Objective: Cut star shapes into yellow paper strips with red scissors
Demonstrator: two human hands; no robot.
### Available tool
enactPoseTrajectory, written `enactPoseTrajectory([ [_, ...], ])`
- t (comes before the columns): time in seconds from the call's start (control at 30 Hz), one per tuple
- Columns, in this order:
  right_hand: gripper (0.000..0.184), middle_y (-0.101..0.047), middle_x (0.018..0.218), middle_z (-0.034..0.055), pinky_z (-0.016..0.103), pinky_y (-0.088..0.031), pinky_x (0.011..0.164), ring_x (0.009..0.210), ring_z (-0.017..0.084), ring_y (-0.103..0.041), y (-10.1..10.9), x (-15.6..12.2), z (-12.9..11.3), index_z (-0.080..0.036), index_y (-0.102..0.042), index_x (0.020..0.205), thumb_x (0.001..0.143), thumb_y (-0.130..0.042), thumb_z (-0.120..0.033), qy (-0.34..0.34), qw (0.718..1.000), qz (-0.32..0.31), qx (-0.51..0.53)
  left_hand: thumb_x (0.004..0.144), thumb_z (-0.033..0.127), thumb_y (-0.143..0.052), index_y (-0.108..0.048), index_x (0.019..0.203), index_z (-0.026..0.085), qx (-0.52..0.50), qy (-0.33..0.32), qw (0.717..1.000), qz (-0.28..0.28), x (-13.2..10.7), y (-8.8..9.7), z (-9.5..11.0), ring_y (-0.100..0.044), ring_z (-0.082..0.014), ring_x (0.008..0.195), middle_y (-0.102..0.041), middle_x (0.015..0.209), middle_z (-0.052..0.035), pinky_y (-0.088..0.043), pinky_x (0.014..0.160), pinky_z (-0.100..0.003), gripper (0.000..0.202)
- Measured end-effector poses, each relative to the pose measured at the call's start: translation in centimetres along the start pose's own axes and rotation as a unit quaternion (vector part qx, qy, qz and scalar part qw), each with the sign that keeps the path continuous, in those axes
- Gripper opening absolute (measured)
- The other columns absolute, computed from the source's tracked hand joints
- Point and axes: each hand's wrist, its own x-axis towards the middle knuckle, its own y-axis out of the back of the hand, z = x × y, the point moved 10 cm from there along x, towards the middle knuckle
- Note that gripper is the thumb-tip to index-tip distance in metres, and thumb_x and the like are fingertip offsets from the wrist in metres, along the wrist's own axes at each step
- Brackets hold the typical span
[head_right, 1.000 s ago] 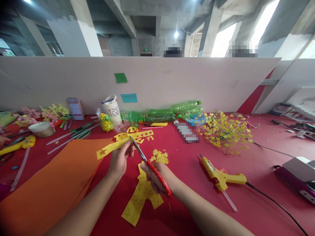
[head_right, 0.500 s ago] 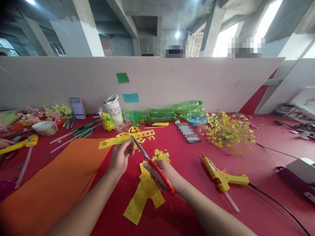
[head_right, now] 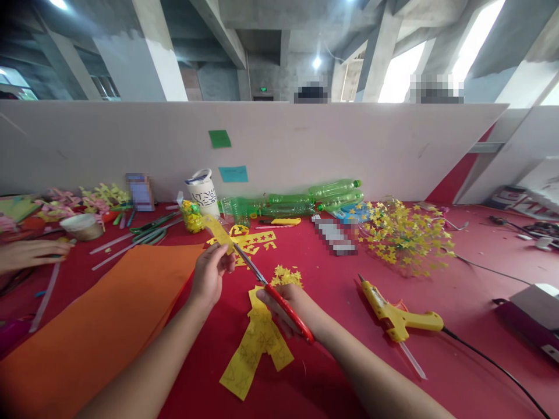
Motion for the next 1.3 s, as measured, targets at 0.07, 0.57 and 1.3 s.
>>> enactPoseTrajectory([
  [0.07, 0.05, -0.04, 0.035, -0.007, 0.018, -0.024, 0.03, 0.027, 0.007, -0.035, -0.13, 0.03, 0.17, -0.02, -0.04, 0.058, 0.082, -0.053, -0.062, -0.004, 1.0, -0.004, 0.004, 0.074, 0.032, -0.064, -0.055, 0.066, 0.016, 0.024, -0.009, 1.0, -0.008, -0.03, -0.17, 0.17, -0.049, -0.0074, 0.044, -0.057, 0.054, 0.0035, -0.037, 0.045, -0.02, 0.02],
  [0.57, 0.048, -0.044, 0.037, -0.0058, 0.018, -0.031, 0.036, 0.031, 0.007, -0.038, -0.17, 0.11, 0.66, -0.017, -0.051, 0.063, 0.086, -0.049, -0.059, 0.02, 0.999, -0.037, -0.017, 0.076, 0.033, -0.062, -0.056, 0.066, 0.016, 0.059, -0.027, 0.998, -0.028, -0.09, -0.65, 0.6, -0.048, -0.0076, 0.043, -0.056, 0.054, 0.0032, -0.038, 0.045, -0.021, 0.02],
  [1.3, 0.052, -0.043, 0.037, -0.0057, 0.018, -0.027, 0.029, 0.028, 0.008, -0.037, 0.2, 0.08, 0.67, -0.019, -0.048, 0.062, 0.085, -0.044, -0.066, 0.002, 0.999, -0.022, -0.024, 0.073, 0.034, -0.063, -0.057, 0.065, 0.015, 0.042, -0.011, 0.998, -0.044, 0.08, -0.82, 0.37, -0.048, -0.0078, 0.042, -0.056, 0.054, 0.0023, -0.036, 0.043, -0.021, 0.022],
])
